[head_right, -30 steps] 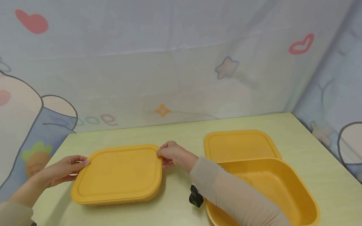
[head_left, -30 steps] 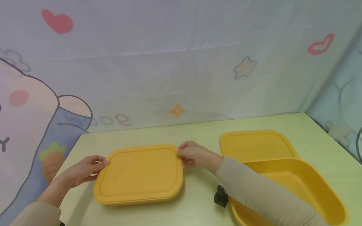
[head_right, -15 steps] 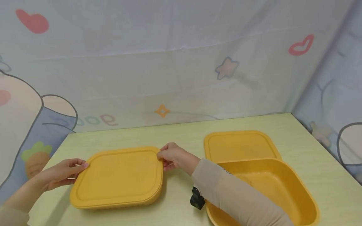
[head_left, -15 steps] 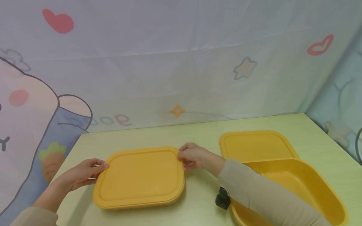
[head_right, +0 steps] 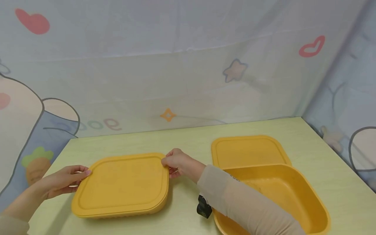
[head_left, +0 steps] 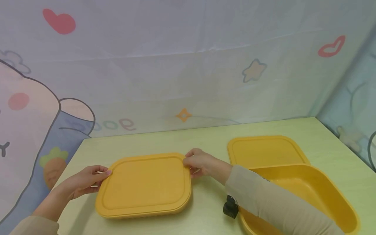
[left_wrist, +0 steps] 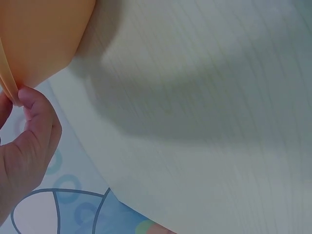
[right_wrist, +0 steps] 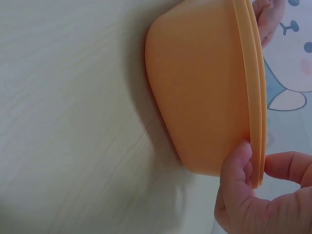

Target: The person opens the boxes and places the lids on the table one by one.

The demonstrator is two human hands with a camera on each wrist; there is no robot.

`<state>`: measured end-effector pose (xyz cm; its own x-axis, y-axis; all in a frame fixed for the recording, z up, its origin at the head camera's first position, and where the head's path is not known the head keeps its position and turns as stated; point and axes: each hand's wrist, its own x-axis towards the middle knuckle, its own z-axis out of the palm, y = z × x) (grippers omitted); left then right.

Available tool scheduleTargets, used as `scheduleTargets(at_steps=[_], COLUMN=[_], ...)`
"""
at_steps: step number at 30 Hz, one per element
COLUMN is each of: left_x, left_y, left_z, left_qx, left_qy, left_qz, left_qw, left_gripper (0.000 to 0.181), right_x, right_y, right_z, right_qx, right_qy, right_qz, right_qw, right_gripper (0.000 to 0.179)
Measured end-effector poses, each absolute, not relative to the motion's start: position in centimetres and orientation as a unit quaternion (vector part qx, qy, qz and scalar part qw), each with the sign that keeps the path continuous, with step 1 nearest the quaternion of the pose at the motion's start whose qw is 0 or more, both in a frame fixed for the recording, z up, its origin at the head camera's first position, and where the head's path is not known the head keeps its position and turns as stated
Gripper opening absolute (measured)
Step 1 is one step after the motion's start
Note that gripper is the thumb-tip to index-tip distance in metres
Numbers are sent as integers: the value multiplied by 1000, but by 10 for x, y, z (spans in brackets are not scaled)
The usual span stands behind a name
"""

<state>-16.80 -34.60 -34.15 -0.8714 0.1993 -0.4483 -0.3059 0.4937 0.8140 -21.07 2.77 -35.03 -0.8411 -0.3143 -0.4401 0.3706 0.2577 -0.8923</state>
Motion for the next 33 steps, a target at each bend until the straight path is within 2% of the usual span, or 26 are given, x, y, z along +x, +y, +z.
scheduleTargets(at_steps=[16, 33], left_x=[-162, -153], left_y=[-348, -350], left_z=[-342, -341], left_qx=[-41, -46], left_qy=[814, 815], left_qz=[516, 509], left_qw=[265, 272], left_gripper=[27, 30], right_x=[-203, -190], right_y=[25, 22], right_z=[-351, -351], right_qx=[18, 14], right_qy=[761, 772], right_qz=[-584, -571], right_qw=[280, 279], right_gripper=[23, 22])
